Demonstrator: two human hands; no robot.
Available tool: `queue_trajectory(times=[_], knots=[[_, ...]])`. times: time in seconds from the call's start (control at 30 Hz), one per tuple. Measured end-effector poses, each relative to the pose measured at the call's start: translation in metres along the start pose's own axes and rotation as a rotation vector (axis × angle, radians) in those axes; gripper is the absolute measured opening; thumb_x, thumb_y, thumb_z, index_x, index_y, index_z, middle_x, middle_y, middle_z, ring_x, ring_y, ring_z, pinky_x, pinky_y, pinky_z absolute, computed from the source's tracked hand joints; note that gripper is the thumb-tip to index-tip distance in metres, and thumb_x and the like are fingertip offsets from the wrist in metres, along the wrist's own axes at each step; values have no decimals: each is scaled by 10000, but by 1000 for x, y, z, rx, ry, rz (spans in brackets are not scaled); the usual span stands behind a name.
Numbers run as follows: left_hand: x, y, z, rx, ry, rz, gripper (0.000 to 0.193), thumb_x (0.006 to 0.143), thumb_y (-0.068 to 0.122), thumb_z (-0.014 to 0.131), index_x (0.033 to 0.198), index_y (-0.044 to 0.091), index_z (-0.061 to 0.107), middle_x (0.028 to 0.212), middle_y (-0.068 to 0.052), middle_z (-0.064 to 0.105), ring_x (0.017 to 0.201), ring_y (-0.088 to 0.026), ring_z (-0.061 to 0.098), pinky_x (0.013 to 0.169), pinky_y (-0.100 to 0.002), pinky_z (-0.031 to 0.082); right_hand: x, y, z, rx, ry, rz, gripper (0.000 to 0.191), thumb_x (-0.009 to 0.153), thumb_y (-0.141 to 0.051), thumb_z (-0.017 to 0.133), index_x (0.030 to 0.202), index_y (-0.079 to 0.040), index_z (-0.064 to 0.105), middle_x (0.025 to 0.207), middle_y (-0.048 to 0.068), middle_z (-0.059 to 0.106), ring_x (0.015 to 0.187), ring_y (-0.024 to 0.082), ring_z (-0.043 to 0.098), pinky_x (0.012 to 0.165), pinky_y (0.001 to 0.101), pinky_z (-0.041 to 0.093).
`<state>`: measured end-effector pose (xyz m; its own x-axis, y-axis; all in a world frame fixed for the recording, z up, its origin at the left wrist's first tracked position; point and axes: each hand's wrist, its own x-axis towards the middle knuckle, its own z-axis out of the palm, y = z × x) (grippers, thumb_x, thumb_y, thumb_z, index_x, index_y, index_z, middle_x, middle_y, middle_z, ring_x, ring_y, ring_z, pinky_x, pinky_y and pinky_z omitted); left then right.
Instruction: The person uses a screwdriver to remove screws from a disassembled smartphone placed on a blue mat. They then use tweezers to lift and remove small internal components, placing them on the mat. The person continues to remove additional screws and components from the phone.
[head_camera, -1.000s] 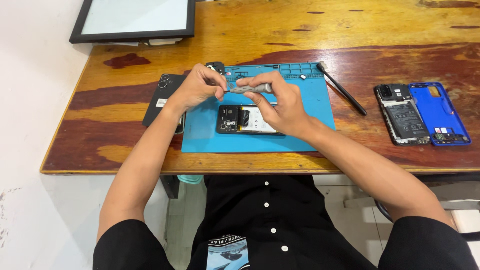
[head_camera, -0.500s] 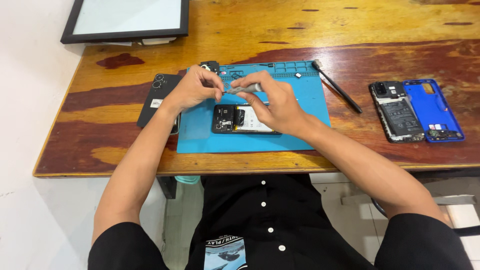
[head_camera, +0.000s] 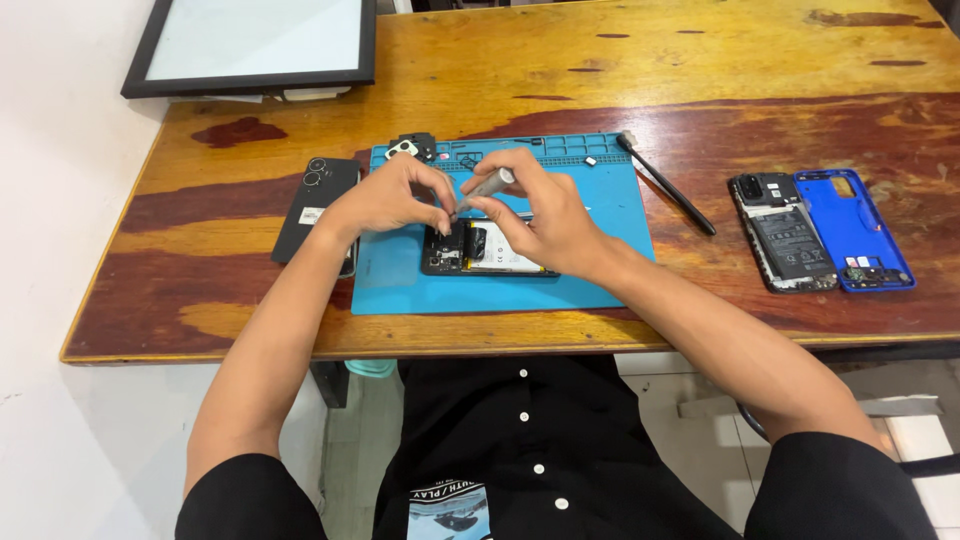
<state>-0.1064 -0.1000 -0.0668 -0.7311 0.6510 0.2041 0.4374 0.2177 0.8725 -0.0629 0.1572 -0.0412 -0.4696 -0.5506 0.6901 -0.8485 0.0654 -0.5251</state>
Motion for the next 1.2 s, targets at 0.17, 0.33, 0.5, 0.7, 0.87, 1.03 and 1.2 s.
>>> queue_trajectory(times=[0.17,0.33,0.5,0.7,0.87,1.03,1.2], knots=[[-3,1,0,103,-65,111,171,789,177,862,867,49,780,943,-22,726,957,-149,675,947,-320,513,-3,-1,5,2,3,5,496,1020,8,691,1382,-4,353,1084,154,745,1053,256,777,942,378,632],[-5,-3,-2,60,-110,99,327,808,390,819,867,69,797,972,-4,697,954,-162,657,923,-340,522,-2,4,12,-17,39,-58,537,1044,-3,703,1365,-17,274,1035,181,745,1011,281,790,895,366,645],[-6,-3,-1,117,-121,94,380,717,422,862,838,66,809,1029,9,655,941,-169,621,890,-343,508,-5,8,17,-45,16,-78,504,1024,-2,727,1318,-13,318,982,184,735,983,288,795,852,372,655],[-11,9,-2,294,-201,-19,399,660,389,916,824,38,820,925,-34,632,940,-197,607,834,-364,489,-8,9,29,-52,9,-29,496,981,-15,763,1296,-14,379,927,165,723,912,262,800,769,349,631],[-18,17,-1,349,-229,53,443,684,429,892,814,11,825,1152,-24,700,1136,-232,581,897,-365,493,-6,14,38,28,-77,-48,471,1014,-9,721,1326,-2,368,1024,175,735,983,289,791,835,374,638],[-20,20,-2,407,-232,-111,551,639,503,879,860,4,800,1079,-58,683,1050,-249,619,860,-380,512,-8,17,42,40,-117,-10,445,1019,-19,700,1317,1,371,1039,185,731,998,300,793,804,379,630],[-20,24,0,448,-240,-139,573,611,535,881,866,26,820,1083,-67,681,1070,-252,602,870,-384,511,-9,19,40,7,-141,-52,423,1032,-11,680,1319,-1,369,1063,191,737,1033,312,781,822,383,625]])
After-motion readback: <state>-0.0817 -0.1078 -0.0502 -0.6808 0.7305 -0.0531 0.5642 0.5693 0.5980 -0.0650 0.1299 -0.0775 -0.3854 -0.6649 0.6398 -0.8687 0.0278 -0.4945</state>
